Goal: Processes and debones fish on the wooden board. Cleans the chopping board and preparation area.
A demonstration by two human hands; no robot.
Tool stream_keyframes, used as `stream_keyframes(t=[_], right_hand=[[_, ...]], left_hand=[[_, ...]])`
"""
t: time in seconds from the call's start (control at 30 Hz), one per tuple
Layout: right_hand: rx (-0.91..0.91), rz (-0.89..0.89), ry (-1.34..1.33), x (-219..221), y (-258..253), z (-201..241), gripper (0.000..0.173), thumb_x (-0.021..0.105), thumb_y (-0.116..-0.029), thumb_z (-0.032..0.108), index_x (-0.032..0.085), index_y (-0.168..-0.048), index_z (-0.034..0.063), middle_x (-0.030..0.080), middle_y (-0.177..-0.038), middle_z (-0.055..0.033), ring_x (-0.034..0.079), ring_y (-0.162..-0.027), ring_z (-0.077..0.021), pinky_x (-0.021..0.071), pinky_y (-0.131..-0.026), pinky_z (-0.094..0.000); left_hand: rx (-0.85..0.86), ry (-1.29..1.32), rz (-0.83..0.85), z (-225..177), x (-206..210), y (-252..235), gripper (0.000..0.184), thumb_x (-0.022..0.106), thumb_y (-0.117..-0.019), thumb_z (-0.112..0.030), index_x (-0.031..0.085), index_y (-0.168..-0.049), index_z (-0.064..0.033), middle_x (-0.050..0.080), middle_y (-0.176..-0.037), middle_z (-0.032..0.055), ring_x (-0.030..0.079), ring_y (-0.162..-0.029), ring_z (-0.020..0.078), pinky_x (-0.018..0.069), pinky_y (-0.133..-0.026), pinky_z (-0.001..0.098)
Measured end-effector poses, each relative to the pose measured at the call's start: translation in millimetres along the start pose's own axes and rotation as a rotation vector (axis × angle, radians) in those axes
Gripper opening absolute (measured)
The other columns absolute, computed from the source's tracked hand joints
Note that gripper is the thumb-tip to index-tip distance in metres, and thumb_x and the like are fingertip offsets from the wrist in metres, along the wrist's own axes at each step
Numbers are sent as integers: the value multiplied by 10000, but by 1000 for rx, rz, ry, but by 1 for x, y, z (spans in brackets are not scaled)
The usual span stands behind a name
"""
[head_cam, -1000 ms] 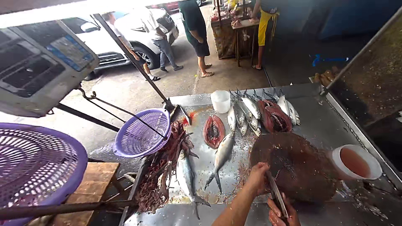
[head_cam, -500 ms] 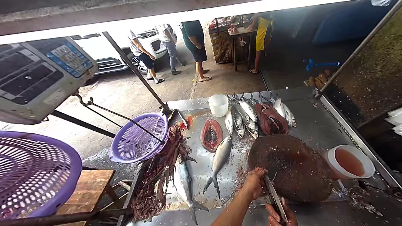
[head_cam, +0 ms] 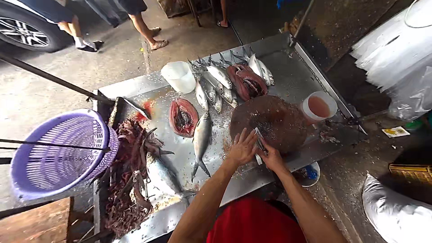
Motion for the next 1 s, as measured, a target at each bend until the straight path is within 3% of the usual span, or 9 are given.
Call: stream_keyframes(t=[0.1,0.27,0.37,0.43,0.5,0.63,0.77,0.9,1.0], right_hand=[[1,41,132,4,0,-1,658,594,-1023,413,377,-1614,221,668,-1362,-153,695,-1133,-349,508,-1030,-560],[-75,318,183,-14,32,-19,677,642,-990,458,419,-1594,250,679,-1338,-162,676,-1186,-334,483,-1076,-554],[-84,227,155,-25,-12,-6,633,613,-1019,383,412,-1597,217,629,-1426,-141,650,-1241,-316,463,-1107,-525],[-52,162,151,-19,-24,-2,640,590,-1029,378,381,-1611,215,674,-1343,-153,685,-1147,-318,503,-1043,-523],[-48,196,137,-9,2,-3,643,615,-1005,296,400,-1603,197,706,-1256,-173,699,-1093,-334,520,-1012,-540],[-99,287,129,-12,24,-15,633,648,-991,333,443,-1582,234,676,-1352,-142,673,-1201,-309,490,-1077,-535],[-30,149,195,-22,-31,5,630,592,-1017,314,388,-1609,242,710,-1240,-183,690,-1115,-358,506,-1020,-559],[-42,257,120,-3,44,-10,647,642,-981,275,428,-1590,222,727,-1222,-164,712,-1090,-321,530,-1014,-547],[-46,201,166,-12,16,-7,645,641,-973,264,438,-1585,252,714,-1260,-163,703,-1106,-342,525,-1002,-572]], left_hand=[[-4,-104,68,-5,18,1,674,116,-1066,-548,211,-1654,-231,141,-1727,-57,0,-1598,344,37,-1199,716],[-97,-115,-136,-43,45,51,745,181,-1040,-630,445,-1567,-175,365,-1656,-3,193,-1565,402,107,-1150,777],[-147,-71,-9,-28,19,-1,686,157,-1066,-546,357,-1609,-178,273,-1694,0,73,-1583,412,30,-1154,781],[-176,-86,78,-22,9,-20,686,118,-1071,-543,300,-1630,-188,217,-1713,-3,0,-1588,404,-21,-1164,767],[-200,-81,4,-36,21,8,734,148,-1054,-585,400,-1587,-146,286,-1690,40,81,-1581,418,25,-1168,775],[-188,-104,-156,-54,36,42,787,190,-1025,-645,511,-1519,-123,402,-1634,61,221,-1547,444,131,-1134,792],[-231,-62,82,-31,1,-28,793,107,-1035,-643,334,-1616,-153,228,-1709,40,11,-1585,417,-25,-1168,766],[-211,-87,-135,-62,36,52,807,212,-1012,-672,540,-1497,-117,418,-1624,74,231,-1541,452,119,-1141,797],[-185,-87,-134,-50,31,26,772,205,-1029,-630,457,-1555,-124,363,-1654,67,199,-1549,458,133,-1127,798]])
Point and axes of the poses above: each hand's wrist, its own y-axis away from the middle knuckle, its own x-axis out of the palm, z = x × y, the point moved 3 cm from there along -y, towards the middle knuckle
